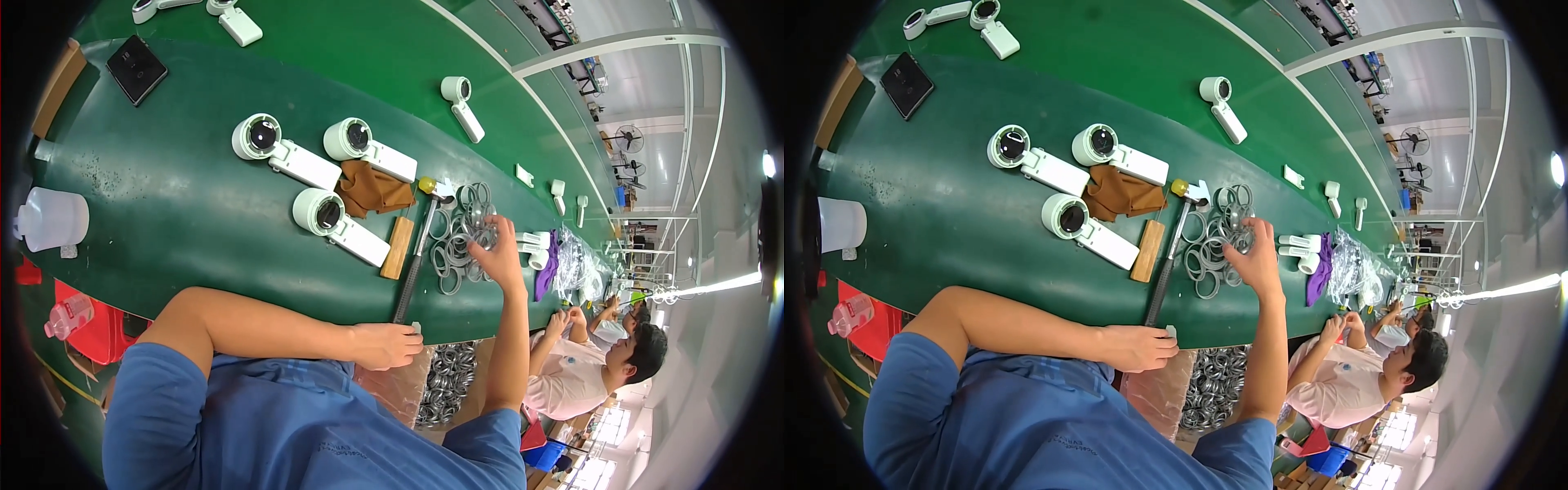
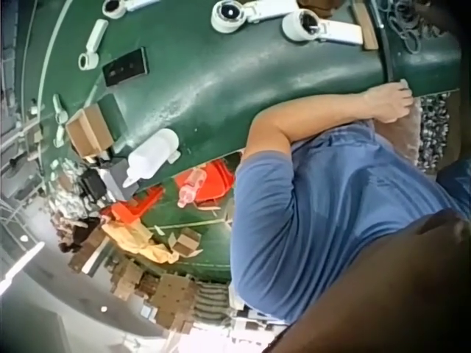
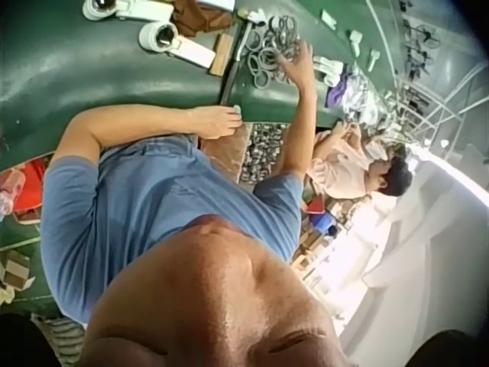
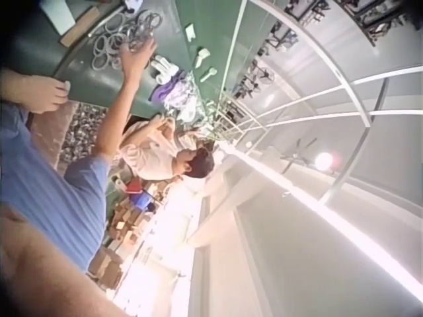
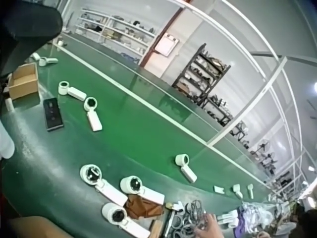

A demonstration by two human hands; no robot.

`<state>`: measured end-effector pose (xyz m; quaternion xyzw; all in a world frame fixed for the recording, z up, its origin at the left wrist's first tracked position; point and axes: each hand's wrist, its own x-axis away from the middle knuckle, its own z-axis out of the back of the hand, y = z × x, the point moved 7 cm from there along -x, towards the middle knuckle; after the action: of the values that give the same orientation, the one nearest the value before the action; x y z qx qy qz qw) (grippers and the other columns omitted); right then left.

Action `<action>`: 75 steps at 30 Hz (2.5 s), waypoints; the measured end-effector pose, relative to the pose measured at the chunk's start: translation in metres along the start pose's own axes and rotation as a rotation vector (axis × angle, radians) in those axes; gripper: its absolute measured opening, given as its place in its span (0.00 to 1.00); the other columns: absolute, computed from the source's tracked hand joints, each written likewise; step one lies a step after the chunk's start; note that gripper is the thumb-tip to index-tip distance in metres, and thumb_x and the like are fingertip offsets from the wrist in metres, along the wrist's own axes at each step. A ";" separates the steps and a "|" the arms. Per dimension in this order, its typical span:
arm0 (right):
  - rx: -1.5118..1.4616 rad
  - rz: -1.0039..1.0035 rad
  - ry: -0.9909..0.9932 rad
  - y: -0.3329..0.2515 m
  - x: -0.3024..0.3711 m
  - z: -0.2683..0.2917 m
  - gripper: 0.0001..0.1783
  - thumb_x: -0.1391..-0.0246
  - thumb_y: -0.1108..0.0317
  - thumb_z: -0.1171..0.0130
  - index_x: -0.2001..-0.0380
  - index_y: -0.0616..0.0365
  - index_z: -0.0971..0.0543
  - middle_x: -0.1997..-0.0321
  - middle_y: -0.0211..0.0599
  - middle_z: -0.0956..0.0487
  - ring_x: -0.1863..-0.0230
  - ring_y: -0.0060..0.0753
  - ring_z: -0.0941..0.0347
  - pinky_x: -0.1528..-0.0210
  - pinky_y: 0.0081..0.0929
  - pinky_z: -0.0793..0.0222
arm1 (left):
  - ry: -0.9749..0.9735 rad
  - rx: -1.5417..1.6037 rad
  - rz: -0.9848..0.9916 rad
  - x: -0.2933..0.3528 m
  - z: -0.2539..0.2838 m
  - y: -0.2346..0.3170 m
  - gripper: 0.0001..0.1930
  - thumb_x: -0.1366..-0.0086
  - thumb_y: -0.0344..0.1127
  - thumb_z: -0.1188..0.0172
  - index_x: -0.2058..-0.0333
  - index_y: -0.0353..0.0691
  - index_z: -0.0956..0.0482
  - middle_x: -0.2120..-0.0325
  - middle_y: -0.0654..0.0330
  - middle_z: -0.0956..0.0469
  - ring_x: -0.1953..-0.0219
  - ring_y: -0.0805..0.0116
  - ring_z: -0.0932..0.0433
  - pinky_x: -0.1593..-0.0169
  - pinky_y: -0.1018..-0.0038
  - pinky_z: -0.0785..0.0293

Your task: Manually assembling white plastic housing units with internal circular components using hands and a small hammer.

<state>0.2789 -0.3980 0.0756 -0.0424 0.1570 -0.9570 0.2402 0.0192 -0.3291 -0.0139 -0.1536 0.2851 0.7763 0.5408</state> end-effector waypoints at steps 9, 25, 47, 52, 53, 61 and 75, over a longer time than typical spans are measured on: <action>-0.105 -0.015 0.392 0.037 0.047 0.013 0.19 0.45 0.71 0.34 0.52 0.62 0.26 0.52 0.38 0.27 0.49 0.33 0.30 0.47 0.28 0.33 | 0.427 0.197 -0.254 -0.011 0.050 0.017 0.08 0.52 0.41 0.38 0.76 0.45 0.24 0.70 0.61 0.24 0.60 0.61 0.25 0.52 0.62 0.31; -0.123 -0.356 0.566 0.053 0.141 -0.055 0.13 0.37 0.67 0.42 0.73 0.64 0.28 0.82 0.31 0.30 0.79 0.22 0.37 0.76 0.29 0.40 | 0.760 -0.963 1.325 0.357 0.448 -0.318 0.37 0.44 0.50 0.32 0.37 0.43 0.32 0.41 0.50 0.28 0.40 0.47 0.29 0.38 0.55 0.30; -0.584 0.541 0.497 -0.250 0.084 -0.043 0.31 0.59 0.72 0.28 0.50 0.58 0.28 0.47 0.46 0.27 0.48 0.49 0.30 0.43 0.40 0.34 | 1.288 -0.551 0.311 0.199 0.413 -0.071 0.32 0.32 0.31 0.40 0.35 0.40 0.47 0.34 0.43 0.45 0.40 0.43 0.29 0.38 0.55 0.28; -0.790 0.744 0.470 -0.336 0.063 -0.032 0.46 0.66 0.72 0.24 0.38 0.60 0.31 0.39 0.53 0.28 0.42 0.55 0.28 0.40 0.44 0.32 | 1.264 -0.513 0.055 0.165 0.369 -0.013 0.39 0.32 0.48 0.38 0.33 0.45 0.53 0.34 0.41 0.46 0.50 0.34 0.22 0.53 0.50 0.17; -0.810 0.801 0.432 -0.342 0.064 -0.035 0.48 0.67 0.74 0.25 0.37 0.60 0.31 0.40 0.53 0.26 0.44 0.56 0.27 0.43 0.44 0.30 | 1.261 -0.519 -0.003 0.163 0.364 -0.008 0.40 0.33 0.52 0.38 0.33 0.46 0.53 0.34 0.40 0.46 0.52 0.33 0.21 0.55 0.49 0.15; -0.779 0.621 0.121 -0.308 0.077 -0.060 0.43 0.58 0.75 0.29 0.35 0.61 0.31 0.48 0.49 0.20 0.51 0.49 0.20 0.49 0.38 0.25 | 0.928 -0.534 0.094 0.164 0.338 -0.031 0.39 0.34 0.55 0.36 0.35 0.46 0.47 0.38 0.39 0.42 0.52 0.36 0.20 0.55 0.52 0.16; -0.777 0.324 0.132 -0.263 0.088 -0.079 0.26 0.42 0.68 0.35 0.40 0.61 0.26 0.59 0.43 0.16 0.62 0.38 0.18 0.57 0.29 0.24 | 0.674 -0.321 0.485 0.162 0.299 -0.070 0.30 0.37 0.49 0.31 0.44 0.39 0.31 0.45 0.39 0.28 0.50 0.47 0.20 0.50 0.57 0.21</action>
<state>0.0714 -0.1980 0.0857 -0.0434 0.5258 -0.7772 0.3430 0.0452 -0.0074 0.1143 -0.4087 0.3491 0.8217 0.1893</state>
